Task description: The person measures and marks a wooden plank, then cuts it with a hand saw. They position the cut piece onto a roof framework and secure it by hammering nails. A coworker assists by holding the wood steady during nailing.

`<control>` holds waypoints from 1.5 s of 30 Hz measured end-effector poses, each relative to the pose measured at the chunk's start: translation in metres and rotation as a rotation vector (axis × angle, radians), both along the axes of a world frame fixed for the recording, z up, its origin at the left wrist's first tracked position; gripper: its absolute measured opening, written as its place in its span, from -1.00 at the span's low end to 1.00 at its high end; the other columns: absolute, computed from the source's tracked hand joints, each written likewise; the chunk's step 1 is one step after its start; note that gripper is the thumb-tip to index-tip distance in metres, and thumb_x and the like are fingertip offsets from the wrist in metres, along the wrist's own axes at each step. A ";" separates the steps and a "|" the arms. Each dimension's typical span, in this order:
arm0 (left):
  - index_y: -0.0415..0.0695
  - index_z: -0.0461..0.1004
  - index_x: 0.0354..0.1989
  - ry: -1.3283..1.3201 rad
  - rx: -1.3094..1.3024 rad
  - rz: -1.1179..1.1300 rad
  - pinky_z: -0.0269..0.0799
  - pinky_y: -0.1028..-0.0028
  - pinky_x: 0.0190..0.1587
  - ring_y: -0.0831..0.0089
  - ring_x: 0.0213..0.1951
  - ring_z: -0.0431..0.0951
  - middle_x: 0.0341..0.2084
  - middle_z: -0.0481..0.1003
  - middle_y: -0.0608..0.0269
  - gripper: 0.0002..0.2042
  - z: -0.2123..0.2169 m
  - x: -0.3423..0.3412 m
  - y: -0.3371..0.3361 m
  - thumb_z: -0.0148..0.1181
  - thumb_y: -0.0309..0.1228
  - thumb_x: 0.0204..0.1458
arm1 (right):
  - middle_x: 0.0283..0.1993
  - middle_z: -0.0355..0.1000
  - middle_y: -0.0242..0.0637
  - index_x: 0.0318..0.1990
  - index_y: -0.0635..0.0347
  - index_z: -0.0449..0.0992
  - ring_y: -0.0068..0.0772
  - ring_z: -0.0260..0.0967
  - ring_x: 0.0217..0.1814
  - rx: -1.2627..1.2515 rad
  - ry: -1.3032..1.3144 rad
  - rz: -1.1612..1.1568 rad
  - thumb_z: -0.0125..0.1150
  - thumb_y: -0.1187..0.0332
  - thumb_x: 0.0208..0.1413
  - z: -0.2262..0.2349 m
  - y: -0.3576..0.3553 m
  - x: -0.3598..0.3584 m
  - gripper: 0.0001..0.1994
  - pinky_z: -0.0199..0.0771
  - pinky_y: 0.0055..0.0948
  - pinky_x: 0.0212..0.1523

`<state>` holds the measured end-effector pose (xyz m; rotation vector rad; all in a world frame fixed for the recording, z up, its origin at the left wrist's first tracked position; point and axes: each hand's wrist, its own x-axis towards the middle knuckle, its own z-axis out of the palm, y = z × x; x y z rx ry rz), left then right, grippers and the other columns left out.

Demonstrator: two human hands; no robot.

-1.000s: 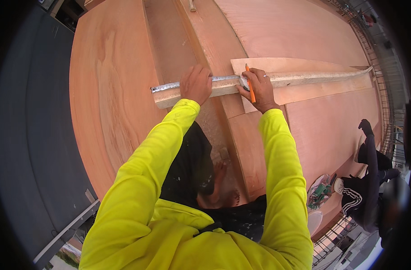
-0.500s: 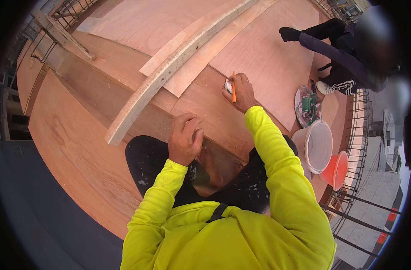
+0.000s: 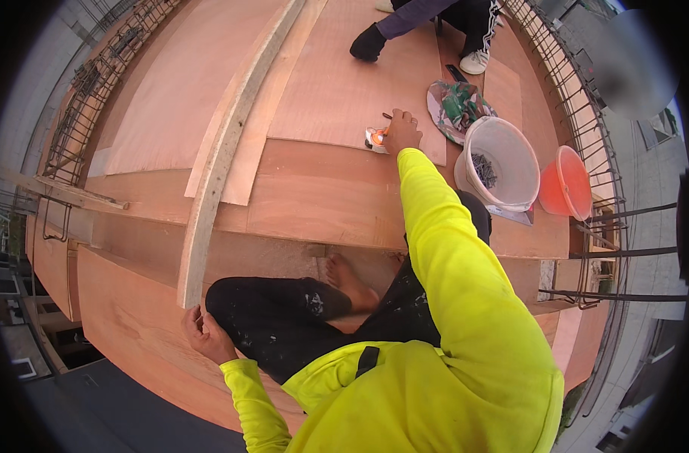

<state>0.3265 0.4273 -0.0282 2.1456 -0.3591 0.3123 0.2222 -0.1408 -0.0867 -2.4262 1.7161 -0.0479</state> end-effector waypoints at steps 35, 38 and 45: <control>-0.23 0.24 0.39 0.215 1.057 -0.255 0.33 0.12 0.31 -0.11 0.26 0.43 0.23 0.42 -0.19 -0.31 -0.068 0.197 0.031 0.26 -0.10 0.18 | 0.07 0.44 -0.03 0.13 0.21 0.47 -0.05 0.45 0.03 -0.389 -0.554 -0.280 0.21 0.52 0.20 -0.059 0.225 -0.517 -0.67 0.49 -0.26 0.03; -0.23 0.28 0.37 0.200 1.009 -0.237 0.33 0.13 0.31 -0.12 0.27 0.42 0.23 0.42 -0.19 -0.35 -0.062 0.180 0.050 0.30 -0.19 0.16 | 0.03 0.47 -0.01 0.11 0.21 0.48 0.07 0.44 0.06 -0.377 -0.825 -0.250 0.18 0.51 0.21 -0.058 0.128 -0.479 -0.69 0.46 -0.16 0.08; -0.25 0.32 0.34 0.298 1.052 -0.073 0.32 0.13 0.32 -0.13 0.28 0.40 0.25 0.39 -0.23 -0.39 -0.020 0.113 0.073 0.33 -0.33 0.12 | 0.36 0.31 -0.27 0.28 0.01 0.42 0.07 0.25 0.36 -0.330 -0.276 -0.043 0.34 0.14 0.03 -0.050 -0.068 -0.426 -0.39 0.25 0.18 0.26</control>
